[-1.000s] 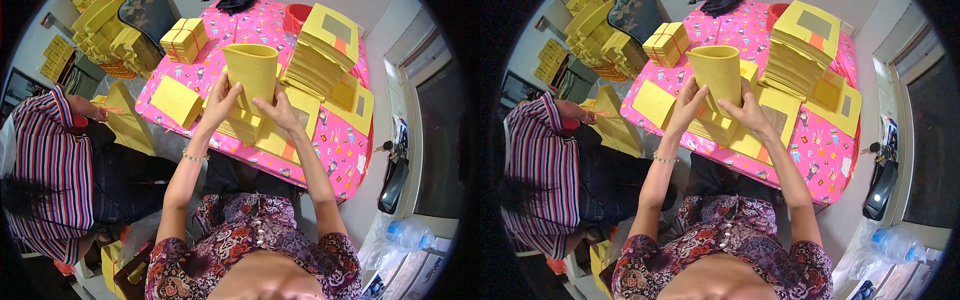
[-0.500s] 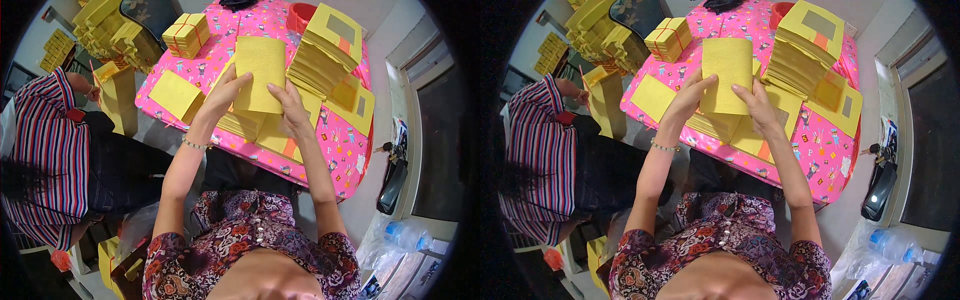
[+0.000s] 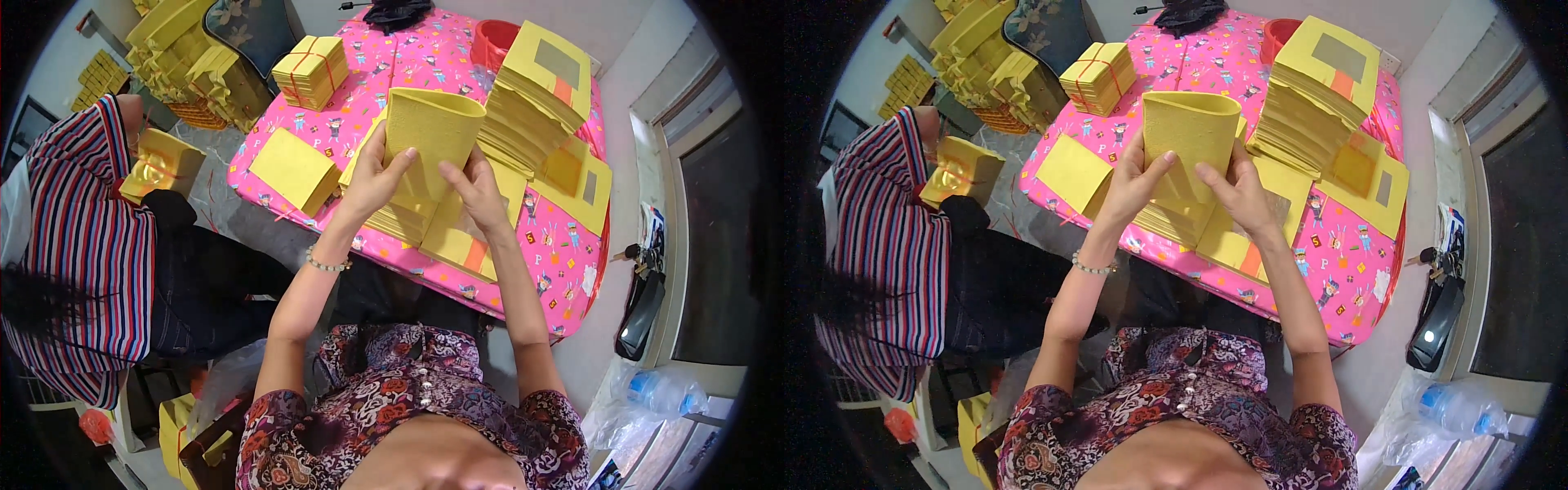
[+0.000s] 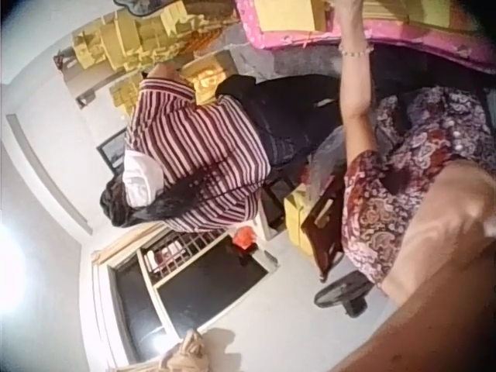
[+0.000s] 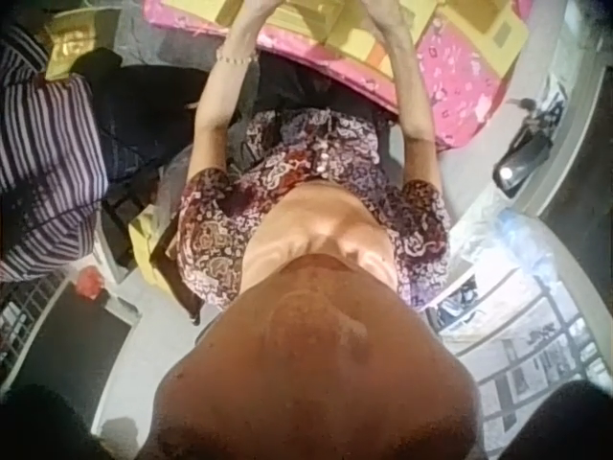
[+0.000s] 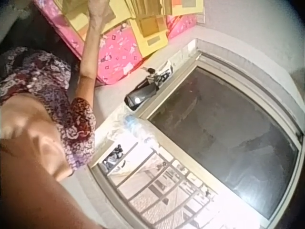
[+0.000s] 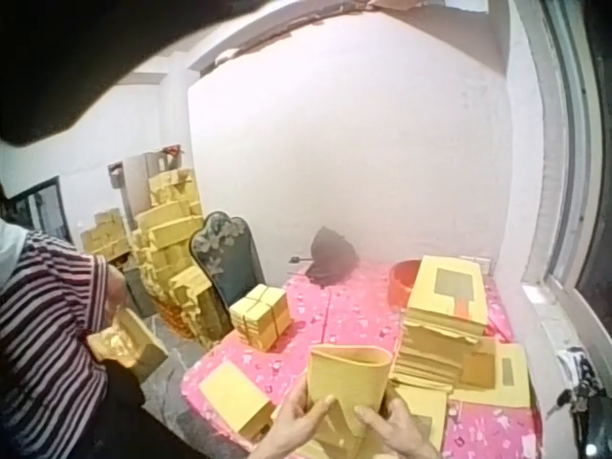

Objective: Folding and stacking sheets of yellow ceremonial paper at a table.

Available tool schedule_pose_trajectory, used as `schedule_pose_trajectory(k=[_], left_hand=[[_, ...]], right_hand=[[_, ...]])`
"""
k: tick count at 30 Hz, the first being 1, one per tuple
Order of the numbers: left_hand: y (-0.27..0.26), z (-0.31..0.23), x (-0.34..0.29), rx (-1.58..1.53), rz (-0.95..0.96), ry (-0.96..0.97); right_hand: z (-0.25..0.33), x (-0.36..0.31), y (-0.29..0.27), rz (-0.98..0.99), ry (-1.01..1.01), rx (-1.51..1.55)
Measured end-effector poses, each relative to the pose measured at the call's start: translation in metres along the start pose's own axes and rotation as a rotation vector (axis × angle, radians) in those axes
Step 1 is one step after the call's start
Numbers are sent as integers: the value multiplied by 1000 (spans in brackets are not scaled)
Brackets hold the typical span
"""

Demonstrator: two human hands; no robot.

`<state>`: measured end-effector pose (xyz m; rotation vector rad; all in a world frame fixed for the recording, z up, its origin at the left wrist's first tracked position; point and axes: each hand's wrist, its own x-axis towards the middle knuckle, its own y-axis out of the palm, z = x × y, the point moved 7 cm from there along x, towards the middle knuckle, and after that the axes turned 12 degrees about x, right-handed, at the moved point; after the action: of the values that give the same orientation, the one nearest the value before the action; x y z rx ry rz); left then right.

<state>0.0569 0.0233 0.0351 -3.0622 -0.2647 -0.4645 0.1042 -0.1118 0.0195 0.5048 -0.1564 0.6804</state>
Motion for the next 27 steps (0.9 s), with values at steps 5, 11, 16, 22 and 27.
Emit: schedule_pose_trajectory(k=[5,11,16,22,27], left_hand=[[0,-1,-4,26,-22,61],[4,-2,-7,74,12,68],[2,0,-7,77,-2,48],[-2,15,7,-65,29,-220],[-2,25,10,-139,50,-346]], right_hand=[[10,4,2,-26,-71,-7],[4,0,-5,-41,-48,-44],[4,4,-5,-80,-45,-86],[-9,18,-13,-102,81,-42],[-16,20,-15,-114,116,9]])
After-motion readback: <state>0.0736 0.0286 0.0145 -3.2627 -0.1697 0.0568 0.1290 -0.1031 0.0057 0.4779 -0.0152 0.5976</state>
